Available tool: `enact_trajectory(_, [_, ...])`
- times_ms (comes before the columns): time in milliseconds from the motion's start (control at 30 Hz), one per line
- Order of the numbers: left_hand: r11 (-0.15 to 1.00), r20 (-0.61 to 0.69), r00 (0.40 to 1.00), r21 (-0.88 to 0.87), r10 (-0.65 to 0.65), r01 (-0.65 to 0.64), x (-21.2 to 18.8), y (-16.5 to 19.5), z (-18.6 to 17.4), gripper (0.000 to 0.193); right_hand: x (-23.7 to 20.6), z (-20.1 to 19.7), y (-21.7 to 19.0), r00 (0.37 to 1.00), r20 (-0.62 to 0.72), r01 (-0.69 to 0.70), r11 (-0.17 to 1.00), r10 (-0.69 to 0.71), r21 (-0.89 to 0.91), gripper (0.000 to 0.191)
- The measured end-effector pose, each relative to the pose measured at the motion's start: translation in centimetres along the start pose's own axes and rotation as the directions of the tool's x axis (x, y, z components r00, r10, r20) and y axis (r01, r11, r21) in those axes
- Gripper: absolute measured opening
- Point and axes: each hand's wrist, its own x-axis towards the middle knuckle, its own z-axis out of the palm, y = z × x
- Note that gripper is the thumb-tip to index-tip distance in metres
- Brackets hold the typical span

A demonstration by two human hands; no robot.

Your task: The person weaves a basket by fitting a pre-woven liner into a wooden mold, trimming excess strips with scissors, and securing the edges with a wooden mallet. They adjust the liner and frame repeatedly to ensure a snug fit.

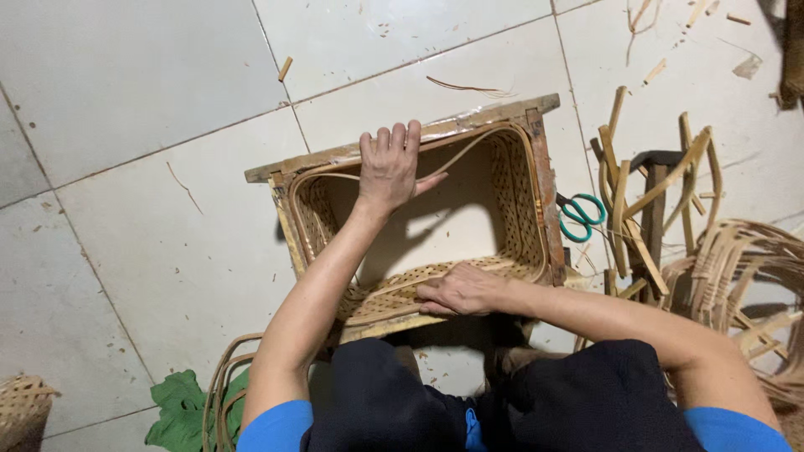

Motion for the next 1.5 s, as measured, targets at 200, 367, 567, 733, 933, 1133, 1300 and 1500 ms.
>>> enact_trajectory(200, [1.0, -0.015, 1.0, -0.005, 0.005, -0.005, -0.1, 0.1, 0.5, 0.103, -0.5, -2.3, -0.7, 0.994, 0.101, -0.049, 0.99, 0.036, 0.131, 0.048])
enact_trajectory(367, [0.999, -0.021, 1.0, -0.044, 0.018, -0.019, 0.2, -0.1, -0.2, 0.103, 0.3, -3.6, -0.8, 0.996, 0.08, -0.06, 0.988, 0.049, 0.139, 0.05])
enact_trajectory(567, [0.998, -0.033, 0.999, -0.066, 0.012, -0.014, 0.4, -0.2, -1.4, 0.102, 1.2, -4.8, -0.3, 0.991, 0.111, -0.09, 0.992, 0.08, 0.09, 0.048])
enact_trajectory(733, [0.998, 0.008, 1.0, -0.058, 0.024, -0.024, 0.7, -0.3, -1.9, 0.105, 2.2, -4.6, 0.4, 0.997, 0.069, -0.035, 0.999, 0.033, 0.021, 0.052])
enact_trajectory(933, [0.995, -0.032, 0.999, -0.087, 0.043, -0.045, 0.8, -0.7, -2.1, 0.102, 2.6, -5.1, 0.7, 1.0, -0.025, -0.013, 1.0, 0.013, 0.008, 0.052])
enact_trajectory(1133, [0.994, -0.036, 0.998, -0.099, 0.052, -0.055, 0.9, -1.0, -2.3, 0.101, 2.5, -6.2, 0.4, 0.989, -0.139, 0.046, 0.999, -0.044, 0.014, 0.049])
enact_trajectory(1300, [0.993, -0.044, 0.997, -0.1, 0.058, -0.062, 0.9, -1.1, -2.1, 0.099, 2.6, -5.5, 0.7, 0.984, -0.161, 0.075, 0.997, -0.073, 0.005, 0.048])
enact_trajectory(1500, [0.994, -0.046, 0.998, -0.104, 0.037, -0.042, 1.4, -1.2, -1.6, 0.088, 1.5, -2.2, 0.4, 1.0, -0.008, 0.004, 0.992, -0.003, 0.124, 0.049])
